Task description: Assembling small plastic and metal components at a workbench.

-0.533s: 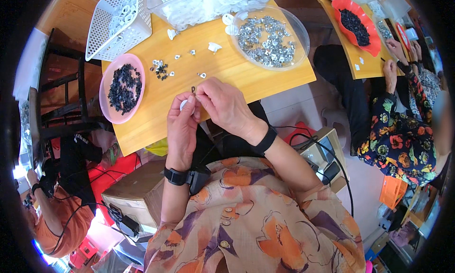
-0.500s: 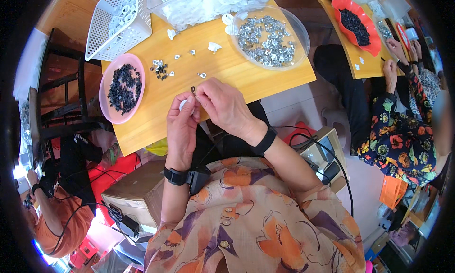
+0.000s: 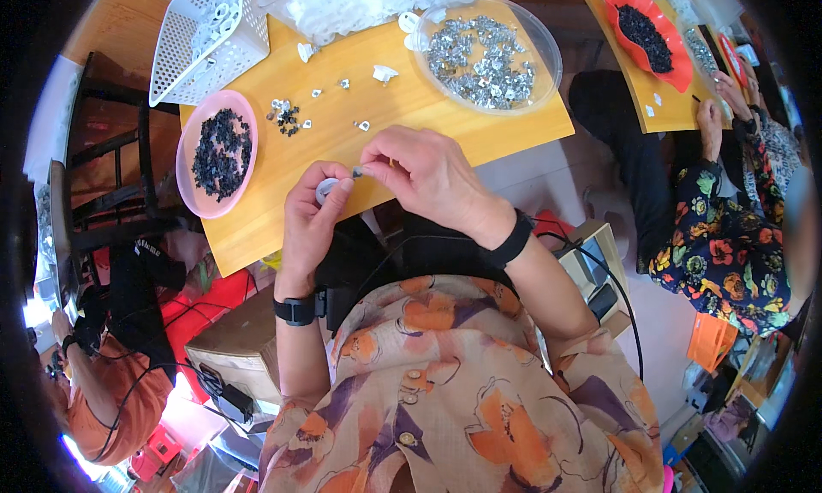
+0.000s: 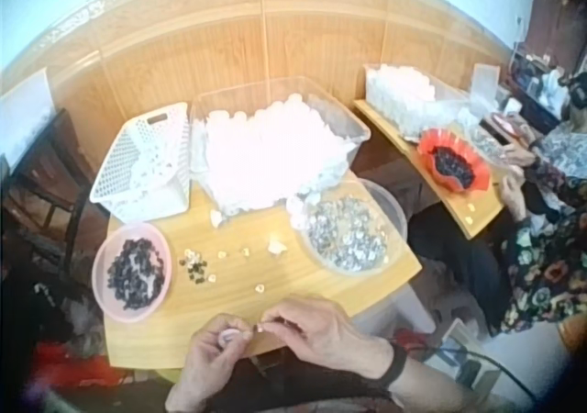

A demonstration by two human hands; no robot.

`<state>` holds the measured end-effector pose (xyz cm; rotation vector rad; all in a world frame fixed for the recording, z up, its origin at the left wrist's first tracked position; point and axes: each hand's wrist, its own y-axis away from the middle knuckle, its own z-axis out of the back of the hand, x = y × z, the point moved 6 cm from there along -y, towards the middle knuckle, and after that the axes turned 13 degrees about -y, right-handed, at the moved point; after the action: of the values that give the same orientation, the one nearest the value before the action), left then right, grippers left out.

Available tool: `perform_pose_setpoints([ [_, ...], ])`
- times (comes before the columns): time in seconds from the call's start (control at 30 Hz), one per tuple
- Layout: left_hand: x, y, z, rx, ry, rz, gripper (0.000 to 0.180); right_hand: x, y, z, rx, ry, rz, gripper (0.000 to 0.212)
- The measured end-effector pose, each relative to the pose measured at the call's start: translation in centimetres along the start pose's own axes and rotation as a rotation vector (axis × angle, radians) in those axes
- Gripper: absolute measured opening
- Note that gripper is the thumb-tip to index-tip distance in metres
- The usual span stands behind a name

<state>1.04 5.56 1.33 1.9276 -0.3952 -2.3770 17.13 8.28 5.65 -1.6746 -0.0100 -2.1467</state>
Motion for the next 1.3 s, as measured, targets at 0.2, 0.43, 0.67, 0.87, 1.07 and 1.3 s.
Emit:
perform_pose_setpoints([
  [0.2, -2.6, 0.0, -0.3, 0.052, -0.553, -0.303, 0.007, 0.5, -0.2, -0.4, 0.247, 0.038, 0.136, 0.006],
  [0.43, -3.0, -0.1, -0.4, 0.133, -0.631, -0.291, 0.008, 0.0, 0.1, -0.6, 0.255, 0.067, 0.150, 0.006],
  [0.67, -1.9, -0.7, -0.3, 0.216, -0.534, -0.268, 0.007, -1.0, -0.2, -0.9, 0.327, 0.013, 0.075, 0.006],
  [0.87, -0.3, -1.2, 0.4, 0.143, -0.469, -0.139, 0.014, -1.6, 0.1, -1.5, 0.281, 0.009, 0.050, 0.007],
  [1.07, 1.8, -0.4, 0.1, -0.054, 0.412, 0.311, 0.034, -1.1, 0.9, -1.8, 0.001, -0.057, -0.024, 0.010],
  [1.3, 1.4, -0.4, -1.8, -0.044, 0.666, 0.222, 0.040, 0.1, 1.2, -2.1, -0.222, -0.135, -0.057, 0.008],
])
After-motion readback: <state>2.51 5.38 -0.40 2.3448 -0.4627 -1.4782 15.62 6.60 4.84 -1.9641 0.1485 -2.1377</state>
